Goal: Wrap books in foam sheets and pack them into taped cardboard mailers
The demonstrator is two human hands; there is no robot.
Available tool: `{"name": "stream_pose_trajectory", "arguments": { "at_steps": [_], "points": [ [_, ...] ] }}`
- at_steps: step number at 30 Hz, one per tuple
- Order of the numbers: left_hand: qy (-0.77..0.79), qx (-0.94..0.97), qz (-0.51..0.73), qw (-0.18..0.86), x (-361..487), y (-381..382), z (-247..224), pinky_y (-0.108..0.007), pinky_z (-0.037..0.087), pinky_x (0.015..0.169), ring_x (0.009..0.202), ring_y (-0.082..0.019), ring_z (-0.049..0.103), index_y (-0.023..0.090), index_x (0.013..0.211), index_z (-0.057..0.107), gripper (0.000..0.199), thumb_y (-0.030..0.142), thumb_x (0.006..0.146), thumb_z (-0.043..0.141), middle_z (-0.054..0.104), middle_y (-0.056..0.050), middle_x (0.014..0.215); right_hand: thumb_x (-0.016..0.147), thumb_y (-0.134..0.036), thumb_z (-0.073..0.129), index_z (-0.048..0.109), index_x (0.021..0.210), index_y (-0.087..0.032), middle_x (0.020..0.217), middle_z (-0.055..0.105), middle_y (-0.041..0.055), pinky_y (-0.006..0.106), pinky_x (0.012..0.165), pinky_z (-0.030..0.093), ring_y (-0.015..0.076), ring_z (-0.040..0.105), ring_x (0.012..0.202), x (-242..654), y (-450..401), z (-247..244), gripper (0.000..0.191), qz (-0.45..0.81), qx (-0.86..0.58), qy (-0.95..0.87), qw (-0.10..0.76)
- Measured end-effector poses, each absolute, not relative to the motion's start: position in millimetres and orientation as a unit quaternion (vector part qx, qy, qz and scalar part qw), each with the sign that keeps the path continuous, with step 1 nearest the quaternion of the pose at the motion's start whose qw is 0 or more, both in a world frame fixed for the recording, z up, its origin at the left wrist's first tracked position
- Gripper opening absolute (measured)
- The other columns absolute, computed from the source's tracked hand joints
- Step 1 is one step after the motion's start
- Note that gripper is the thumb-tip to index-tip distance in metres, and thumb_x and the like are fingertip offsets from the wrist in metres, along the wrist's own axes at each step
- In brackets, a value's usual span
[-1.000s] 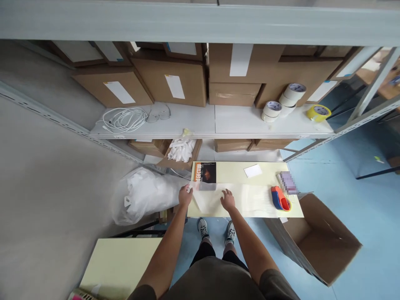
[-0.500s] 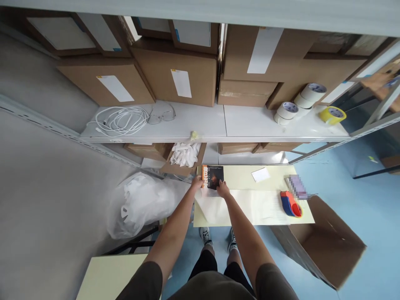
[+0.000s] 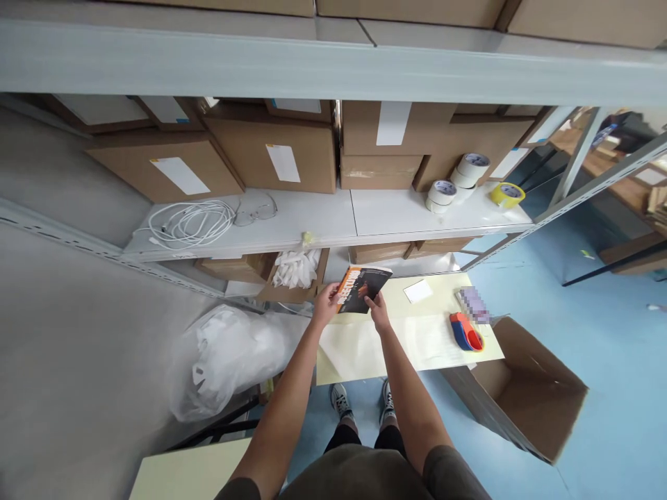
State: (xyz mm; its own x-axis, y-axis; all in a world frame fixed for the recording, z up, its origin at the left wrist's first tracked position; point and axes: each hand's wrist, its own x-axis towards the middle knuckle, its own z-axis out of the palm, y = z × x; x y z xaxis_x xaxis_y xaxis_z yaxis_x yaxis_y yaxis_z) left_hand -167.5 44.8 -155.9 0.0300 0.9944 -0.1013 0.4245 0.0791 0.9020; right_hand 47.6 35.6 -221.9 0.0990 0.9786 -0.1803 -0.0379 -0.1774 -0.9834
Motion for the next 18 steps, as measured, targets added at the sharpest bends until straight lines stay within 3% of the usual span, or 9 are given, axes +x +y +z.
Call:
{"name": "stream_pose_trajectory", "arguments": {
  "at_steps": [2,4,9,12,15,18],
  "points": [
    [0.587,0.543,0.391,0.456,-176.8,31.5,-162.0,-0.034,0.058,0.098,0.108,-0.022,0.073,0.019,0.14,0.066,0.045,0.026,0.097,0.059,0.076,-0.01,0.128,0.083,-0.054,0.071,0.065,0.127,-0.022,0.132,0.074,0.0115,0.047,0.108,0.051,0.032,0.065,0.126,59.5,21.0,-208.4,0.054,0.534,-0.54,-0.423,0.494],
    [0.595,0.497,0.407,0.483,-183.8,8.9,-175.7,-0.033,0.061,0.091,0.104,-0.022,0.075,0.016,0.135,0.07,0.044,0.03,0.093,0.063,0.078,-0.012,0.124,0.081,-0.055,0.076,0.068,0.107,-0.022,0.112,0.079,0.0085,0.044,0.099,0.054,0.0303,0.07,0.11,68.9,-2.5,-207.2,0.043,0.56,-0.544,-0.406,0.475],
    [0.7,0.4,0.334,0.488,-180.0,-70.9,-225.7,-0.031,0.061,0.085,0.098,-0.022,0.078,0.016,0.114,0.079,0.032,0.023,0.088,0.062,0.083,-0.009,0.109,0.067,-0.06,0.083,0.066,0.087,-0.02,0.081,0.075,0.0044,0.038,0.077,0.055,0.0263,0.069,0.081,71.2,-71.0,-244.5,0.048,0.613,-0.588,-0.369,0.378],
    [0.743,0.37,0.302,0.469,-174.3,-105.0,-249.3,-0.029,0.059,0.09,0.103,-0.02,0.077,0.018,0.118,0.077,0.033,0.019,0.09,0.06,0.082,-0.008,0.114,0.072,-0.066,0.076,0.07,0.093,-0.019,0.086,0.077,0.0071,0.04,0.079,0.055,0.0288,0.071,0.086,65.1,-93.2,-264.4,0.052,0.599,-0.618,-0.405,0.308],
    [0.827,0.351,0.22,0.381,-176.2,-122.1,-263.4,-0.03,0.056,0.096,0.114,-0.022,0.074,0.019,0.13,0.07,0.037,0.022,0.094,0.06,0.076,-0.011,0.129,0.088,-0.056,0.064,0.072,0.121,-0.016,0.112,0.078,0.0158,0.043,0.092,0.054,0.0326,0.072,0.107,61.0,-99.9,-269.3,0.053,0.487,-0.705,-0.496,0.139],
    [0.86,0.347,0.149,0.344,-181.0,-131.4,-273.2,-0.036,0.055,0.096,0.117,-0.028,0.072,0.016,0.133,0.065,0.039,0.028,0.095,0.06,0.074,-0.014,0.128,0.099,-0.043,0.051,0.059,0.149,-0.014,0.14,0.068,0.023,0.044,0.106,0.05,0.0336,0.066,0.128,58.0,-106.1,-268.8,0.058,0.37,-0.755,-0.541,0.004]
  ]
}}
